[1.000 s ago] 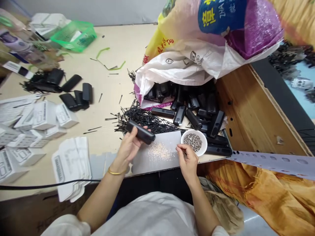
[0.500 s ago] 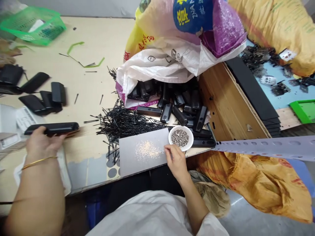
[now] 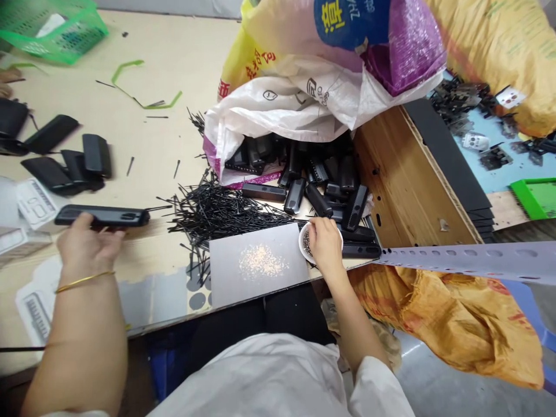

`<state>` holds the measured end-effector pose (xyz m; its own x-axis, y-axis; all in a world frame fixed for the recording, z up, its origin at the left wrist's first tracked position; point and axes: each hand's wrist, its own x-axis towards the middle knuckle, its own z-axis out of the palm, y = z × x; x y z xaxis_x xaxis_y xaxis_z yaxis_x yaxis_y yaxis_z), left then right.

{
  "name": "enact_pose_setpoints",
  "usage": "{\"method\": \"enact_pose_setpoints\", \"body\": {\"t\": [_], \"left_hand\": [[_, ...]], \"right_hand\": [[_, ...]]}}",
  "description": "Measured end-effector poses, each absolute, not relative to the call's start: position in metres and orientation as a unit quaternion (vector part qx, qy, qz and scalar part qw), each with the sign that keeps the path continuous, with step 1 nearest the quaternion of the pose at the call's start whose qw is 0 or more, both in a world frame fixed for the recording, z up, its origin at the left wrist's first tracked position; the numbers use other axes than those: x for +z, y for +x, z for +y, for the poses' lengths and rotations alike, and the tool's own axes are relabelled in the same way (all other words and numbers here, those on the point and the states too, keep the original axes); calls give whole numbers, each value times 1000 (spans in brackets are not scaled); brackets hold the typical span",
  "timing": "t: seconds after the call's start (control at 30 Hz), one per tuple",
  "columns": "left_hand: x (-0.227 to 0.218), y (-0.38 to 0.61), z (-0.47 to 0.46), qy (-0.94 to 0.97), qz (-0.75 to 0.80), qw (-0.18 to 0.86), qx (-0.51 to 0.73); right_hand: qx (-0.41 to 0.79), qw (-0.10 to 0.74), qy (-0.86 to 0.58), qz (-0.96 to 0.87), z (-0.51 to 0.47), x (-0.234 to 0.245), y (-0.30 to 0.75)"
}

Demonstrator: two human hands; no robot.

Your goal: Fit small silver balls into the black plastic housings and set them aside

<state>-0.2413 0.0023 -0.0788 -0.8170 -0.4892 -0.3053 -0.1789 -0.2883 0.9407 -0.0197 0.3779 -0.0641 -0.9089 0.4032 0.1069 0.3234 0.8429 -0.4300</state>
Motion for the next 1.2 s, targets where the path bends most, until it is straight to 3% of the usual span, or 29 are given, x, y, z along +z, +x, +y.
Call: {"method": "enact_pose_setpoints", "body": {"t": [0.13,0.33,0.53,0.9,1.1,1.2], "left_hand": [[-51,-211,54,279,-513,95,-806],[-51,-168,106,213,-525,-105,-818],[-49,-141,147,197,-490,-234,-816],[-48,-125,167,170,-465,-307,-813],[-55,-112,167,120,-453,-359,-808],[-55,-103,169,104,-447,-387,-799]], "right_hand": [[229,-12,-304,-925,376,-44,-64],[384,-102,-339,-853,386,-41,-100],[420,-140,-328,-835,388,-43,-103],[413,-115,-294,-854,392,-51,-100],[660,-142,-212,-707,368,-37,-70],[703,-166,-149,-675,341,-33,-57]]}}
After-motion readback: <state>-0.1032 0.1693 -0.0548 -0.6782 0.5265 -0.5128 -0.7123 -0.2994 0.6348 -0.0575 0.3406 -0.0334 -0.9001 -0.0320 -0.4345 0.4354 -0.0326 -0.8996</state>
